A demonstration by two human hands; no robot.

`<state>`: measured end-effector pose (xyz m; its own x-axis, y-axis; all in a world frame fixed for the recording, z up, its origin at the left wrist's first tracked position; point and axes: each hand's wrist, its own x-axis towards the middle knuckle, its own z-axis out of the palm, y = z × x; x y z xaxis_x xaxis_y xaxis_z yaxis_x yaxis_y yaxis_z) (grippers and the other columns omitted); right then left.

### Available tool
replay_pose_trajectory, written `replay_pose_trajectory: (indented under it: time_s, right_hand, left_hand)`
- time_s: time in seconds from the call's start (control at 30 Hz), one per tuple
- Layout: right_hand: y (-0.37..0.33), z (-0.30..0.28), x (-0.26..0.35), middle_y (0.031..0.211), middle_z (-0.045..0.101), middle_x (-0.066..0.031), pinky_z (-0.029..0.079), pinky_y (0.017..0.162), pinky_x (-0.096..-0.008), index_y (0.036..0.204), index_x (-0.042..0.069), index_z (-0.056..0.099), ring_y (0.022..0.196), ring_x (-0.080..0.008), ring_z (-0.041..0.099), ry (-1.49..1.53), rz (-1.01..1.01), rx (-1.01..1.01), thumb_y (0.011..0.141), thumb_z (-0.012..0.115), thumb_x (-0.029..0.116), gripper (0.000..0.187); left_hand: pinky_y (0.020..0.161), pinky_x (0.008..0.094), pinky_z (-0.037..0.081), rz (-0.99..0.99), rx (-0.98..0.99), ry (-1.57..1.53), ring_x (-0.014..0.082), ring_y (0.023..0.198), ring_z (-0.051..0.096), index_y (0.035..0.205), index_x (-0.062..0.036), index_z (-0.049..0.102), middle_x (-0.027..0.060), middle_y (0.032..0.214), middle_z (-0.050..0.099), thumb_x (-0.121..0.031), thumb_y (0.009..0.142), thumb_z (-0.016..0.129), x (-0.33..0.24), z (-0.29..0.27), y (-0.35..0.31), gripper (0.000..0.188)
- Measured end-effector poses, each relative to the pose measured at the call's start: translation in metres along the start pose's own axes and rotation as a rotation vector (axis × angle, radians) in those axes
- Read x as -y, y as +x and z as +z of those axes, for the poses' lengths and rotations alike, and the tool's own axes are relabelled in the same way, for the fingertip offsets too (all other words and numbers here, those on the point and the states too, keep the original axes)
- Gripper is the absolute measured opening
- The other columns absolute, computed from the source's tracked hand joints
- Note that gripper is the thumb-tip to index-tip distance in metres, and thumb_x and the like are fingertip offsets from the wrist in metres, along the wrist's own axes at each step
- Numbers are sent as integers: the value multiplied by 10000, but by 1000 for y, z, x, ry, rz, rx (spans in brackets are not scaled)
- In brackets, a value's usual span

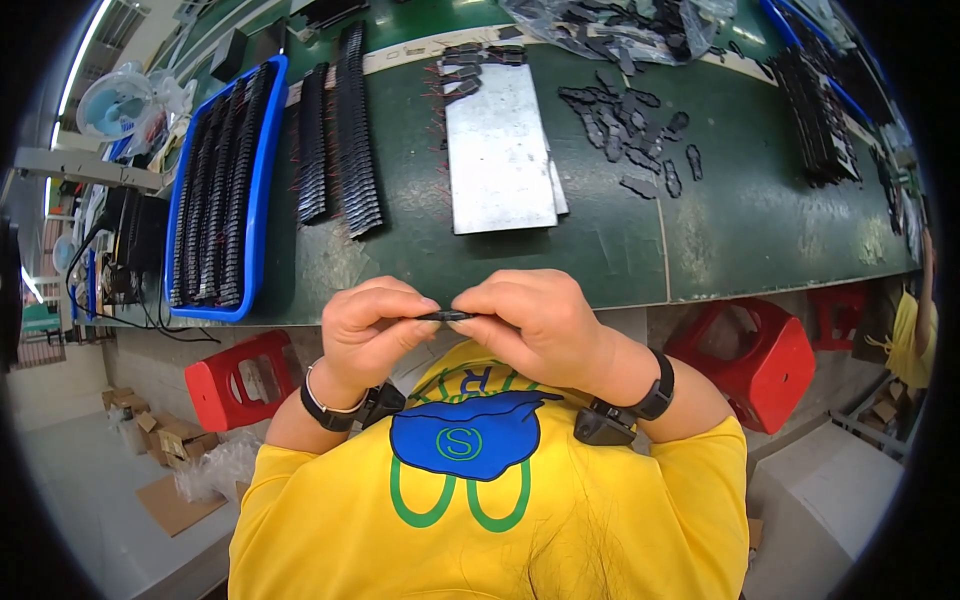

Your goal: The person picks up a speaker and a plastic housing, presses the speaker into the housing, and places the assembled unit onto a metal plate. This process is repeated for several units, occasionally moving aside other housings on the table.

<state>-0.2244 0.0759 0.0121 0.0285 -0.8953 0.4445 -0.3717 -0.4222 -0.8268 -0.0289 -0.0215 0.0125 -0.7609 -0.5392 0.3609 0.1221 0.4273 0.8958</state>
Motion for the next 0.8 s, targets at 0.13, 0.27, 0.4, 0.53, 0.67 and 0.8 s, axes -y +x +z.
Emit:
replay_pose_trajectory:
  time_s: [0.13,0.27,0.4,0.53,0.67,0.8]
  right_hand:
    - [0,-1,-2,722,640,-100,451,497,-301,837,12,624,569,-232,602,-51,-101,17,736,714,17,135]
    - [3,2,-2,715,639,-98,439,488,-305,816,13,618,562,-234,598,-34,-81,48,739,709,23,120]
    - [7,7,-3,706,636,-95,436,484,-306,805,14,615,560,-238,598,-20,-77,65,740,706,25,113]
    - [10,6,-3,702,635,-96,437,481,-308,804,13,613,554,-241,596,-45,-79,80,740,707,26,115]
    - [15,10,-2,691,626,-97,443,480,-312,809,11,618,547,-241,592,-86,-82,88,732,719,27,128]
    - [22,20,0,667,605,-96,452,481,-316,834,8,636,542,-232,585,-105,-95,65,716,743,30,161]
  left_hand:
    - [621,241,529,-122,48,-118,184,710,685,972,34,671,112,794,675,1,830,668,1,-3,-6,146]
    - [659,241,548,-123,81,-120,188,745,701,1028,34,660,114,831,686,-12,860,637,0,-12,-11,175]
    - [652,252,539,-55,38,-134,169,738,688,1061,29,649,114,862,689,-43,860,652,-1,-14,-13,213]
    - [651,279,528,-140,-6,-68,192,719,671,1068,10,646,105,847,684,-58,824,683,-8,-21,-11,256]
    - [634,314,512,261,-36,419,224,713,645,1011,-16,670,98,815,673,-66,756,724,-12,-26,6,265]
    - [628,328,504,217,50,495,252,702,627,928,-28,687,91,787,660,-47,696,743,-11,-34,0,240]
